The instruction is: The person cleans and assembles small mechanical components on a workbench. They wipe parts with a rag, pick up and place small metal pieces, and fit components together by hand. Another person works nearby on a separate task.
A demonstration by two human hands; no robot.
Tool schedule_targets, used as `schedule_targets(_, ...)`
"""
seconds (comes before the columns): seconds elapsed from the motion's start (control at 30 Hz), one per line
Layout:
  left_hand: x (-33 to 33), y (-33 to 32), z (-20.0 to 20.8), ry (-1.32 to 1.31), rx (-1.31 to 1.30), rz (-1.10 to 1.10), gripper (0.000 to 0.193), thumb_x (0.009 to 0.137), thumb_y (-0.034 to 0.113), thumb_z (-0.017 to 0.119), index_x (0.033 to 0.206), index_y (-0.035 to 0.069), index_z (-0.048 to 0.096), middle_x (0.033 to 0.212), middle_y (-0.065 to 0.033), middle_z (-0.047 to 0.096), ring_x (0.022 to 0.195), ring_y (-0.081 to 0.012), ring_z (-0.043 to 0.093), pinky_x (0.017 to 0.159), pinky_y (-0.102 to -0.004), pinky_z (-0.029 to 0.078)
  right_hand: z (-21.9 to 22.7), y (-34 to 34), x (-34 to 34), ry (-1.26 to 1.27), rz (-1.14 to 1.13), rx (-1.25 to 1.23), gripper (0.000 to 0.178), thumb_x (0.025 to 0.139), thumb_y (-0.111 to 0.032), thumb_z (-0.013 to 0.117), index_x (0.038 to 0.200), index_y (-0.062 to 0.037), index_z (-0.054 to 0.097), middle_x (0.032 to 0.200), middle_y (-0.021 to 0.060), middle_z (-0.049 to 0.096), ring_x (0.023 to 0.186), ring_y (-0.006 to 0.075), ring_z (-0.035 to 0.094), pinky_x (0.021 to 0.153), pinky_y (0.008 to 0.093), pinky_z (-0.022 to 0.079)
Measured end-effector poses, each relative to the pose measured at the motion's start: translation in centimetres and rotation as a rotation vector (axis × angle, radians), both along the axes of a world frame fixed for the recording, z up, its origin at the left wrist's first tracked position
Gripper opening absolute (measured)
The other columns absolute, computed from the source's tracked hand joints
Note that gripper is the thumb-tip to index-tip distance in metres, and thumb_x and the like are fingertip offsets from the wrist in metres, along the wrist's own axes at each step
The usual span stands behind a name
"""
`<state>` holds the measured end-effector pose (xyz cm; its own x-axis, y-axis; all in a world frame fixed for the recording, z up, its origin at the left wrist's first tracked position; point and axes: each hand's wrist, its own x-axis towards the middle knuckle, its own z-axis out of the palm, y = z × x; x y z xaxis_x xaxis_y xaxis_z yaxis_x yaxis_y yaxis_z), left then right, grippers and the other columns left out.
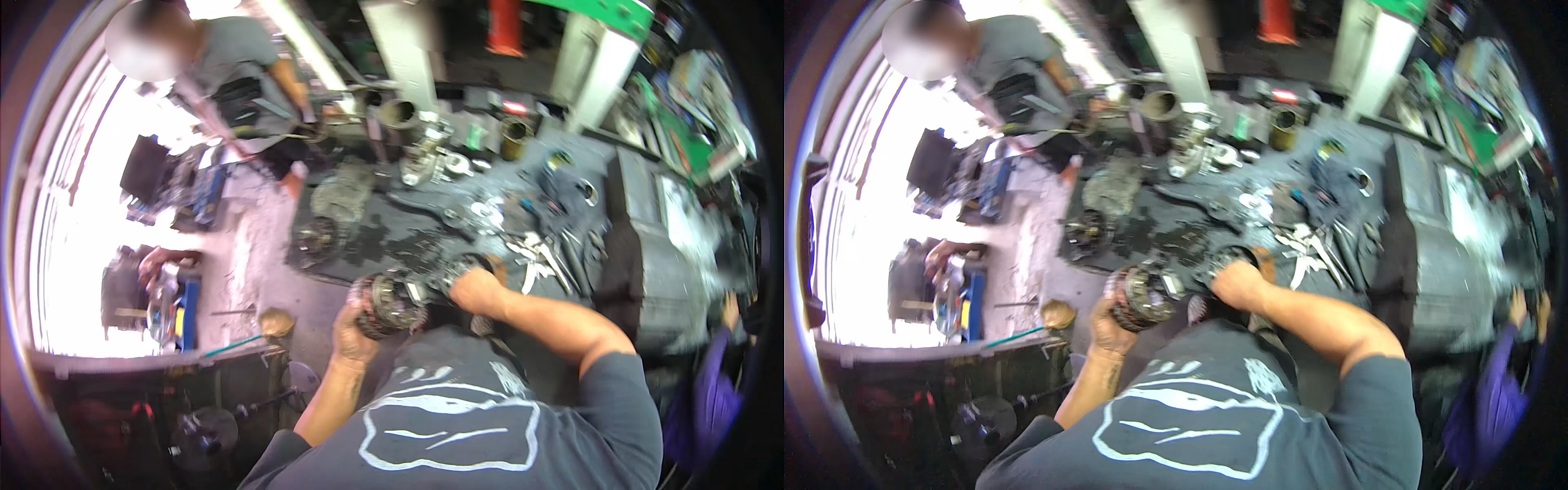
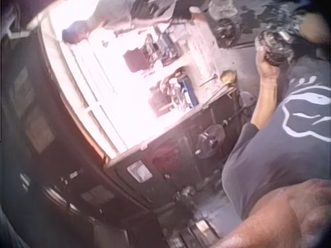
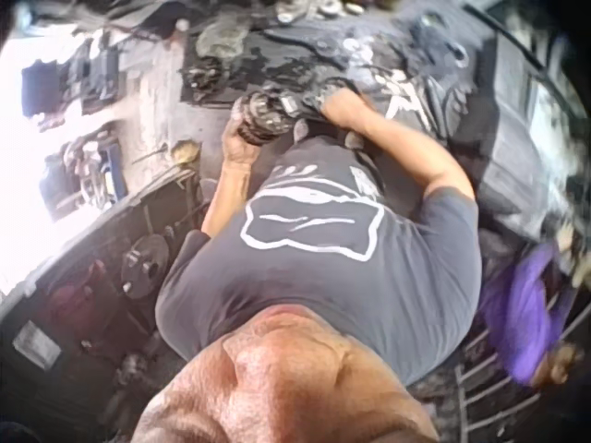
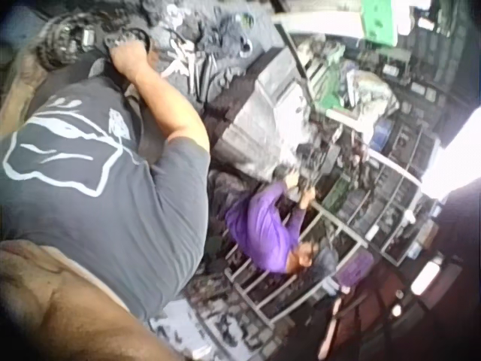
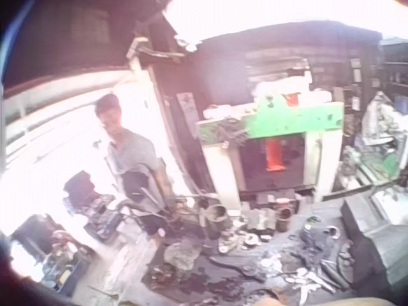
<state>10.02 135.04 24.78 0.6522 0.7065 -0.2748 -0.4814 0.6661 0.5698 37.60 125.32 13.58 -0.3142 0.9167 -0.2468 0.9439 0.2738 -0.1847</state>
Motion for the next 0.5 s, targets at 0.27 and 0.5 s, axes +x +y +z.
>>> schedule_targets(0.27, 0.3, -0.9, 1.0, 0.072, -0.071, 0.013, 0.043, 0.101, 0.022, 0.072, 0.140, 0.005, 0.064, 0.121, -0.0061, 0.075, 0.110, -0.0193, 0.076, 0.100, -0.0404, 0.064, -0.1, 1.2, 0.6, -0.147, 0.150, 0.011, 0.016, 0.079, -0.031, 0.084, 0.084, -0.0153, 0.085, 0.086, 0.0106, 0.082, 0.084, 0.0289, 0.081, 0.071, 0.0448, 0.063)
schedule_targets(0.5, -1.5, -1.8, 0.6, 0.043, -0.097, 0.059, 0.044, 0.103, 0.025, 0.073, 0.141, 0.004, 0.065, 0.123, -0.0088, 0.077, 0.110, -0.0215, 0.077, 0.100, -0.0418, 0.064, 0.5, 1.7, 0.4, -0.217, 0.204, -0.150, 0.020, 0.092, -0.025, 0.069, 0.090, -0.0153, 0.086, 0.096, 0.0106, 0.084, 0.090, 0.0284, 0.083, 0.075, 0.0447, 0.064)
